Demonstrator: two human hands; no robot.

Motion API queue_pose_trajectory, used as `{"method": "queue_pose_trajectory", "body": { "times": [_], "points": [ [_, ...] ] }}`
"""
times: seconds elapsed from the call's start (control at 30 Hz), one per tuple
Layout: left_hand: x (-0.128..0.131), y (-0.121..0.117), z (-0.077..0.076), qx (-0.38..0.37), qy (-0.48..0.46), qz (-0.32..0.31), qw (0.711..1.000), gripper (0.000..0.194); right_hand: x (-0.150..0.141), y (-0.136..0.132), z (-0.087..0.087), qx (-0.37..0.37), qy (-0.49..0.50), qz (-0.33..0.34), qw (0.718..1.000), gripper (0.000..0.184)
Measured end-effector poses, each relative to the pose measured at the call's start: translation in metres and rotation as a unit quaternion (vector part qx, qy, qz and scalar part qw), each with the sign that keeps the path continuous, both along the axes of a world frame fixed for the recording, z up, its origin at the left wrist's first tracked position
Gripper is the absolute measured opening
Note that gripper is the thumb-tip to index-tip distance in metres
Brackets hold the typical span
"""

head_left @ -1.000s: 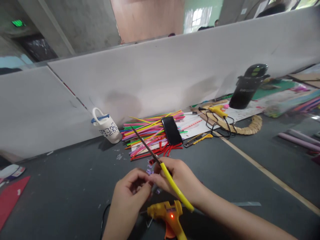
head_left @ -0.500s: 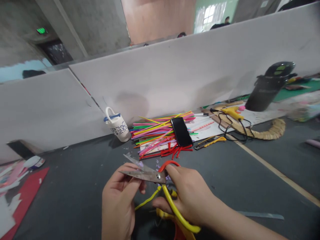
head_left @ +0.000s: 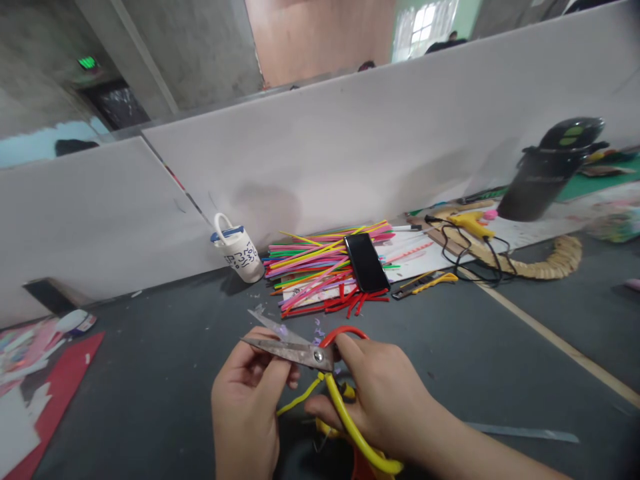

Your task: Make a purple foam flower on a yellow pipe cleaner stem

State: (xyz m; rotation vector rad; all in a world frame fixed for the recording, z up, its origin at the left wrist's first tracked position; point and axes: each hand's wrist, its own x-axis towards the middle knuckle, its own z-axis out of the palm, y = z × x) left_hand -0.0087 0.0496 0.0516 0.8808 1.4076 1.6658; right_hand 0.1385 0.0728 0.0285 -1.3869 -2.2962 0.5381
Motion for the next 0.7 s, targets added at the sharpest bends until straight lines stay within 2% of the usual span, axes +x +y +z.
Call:
{"method": "queue_pose_trajectory", "body": {
  "times": [0.3, 0.53, 0.7],
  "points": [
    [0.0018, -0.0021, 0.0023, -0.013, 0.042, 0.033, 0.999, 0.009, -0.0020, -0.0007, 0.0001, -0.015, -0.003, -0.010, 1.000, 0.061],
    [-0.0005, -0.0011, 0.0033, 0.018, 0.112, 0.025, 0.993, 0.011, -0.0025, -0.0024, 0.0003, 0.006, 0.006, -0.011, 1.000, 0.062],
    [-0.0005, -0.0032, 0.0049, 0.012, 0.141, 0.034, 0.989, 0.007, -0.0039, -0.0037, -0.0019, 0.002, 0.012, -0.016, 1.000, 0.062]
  ]
}}
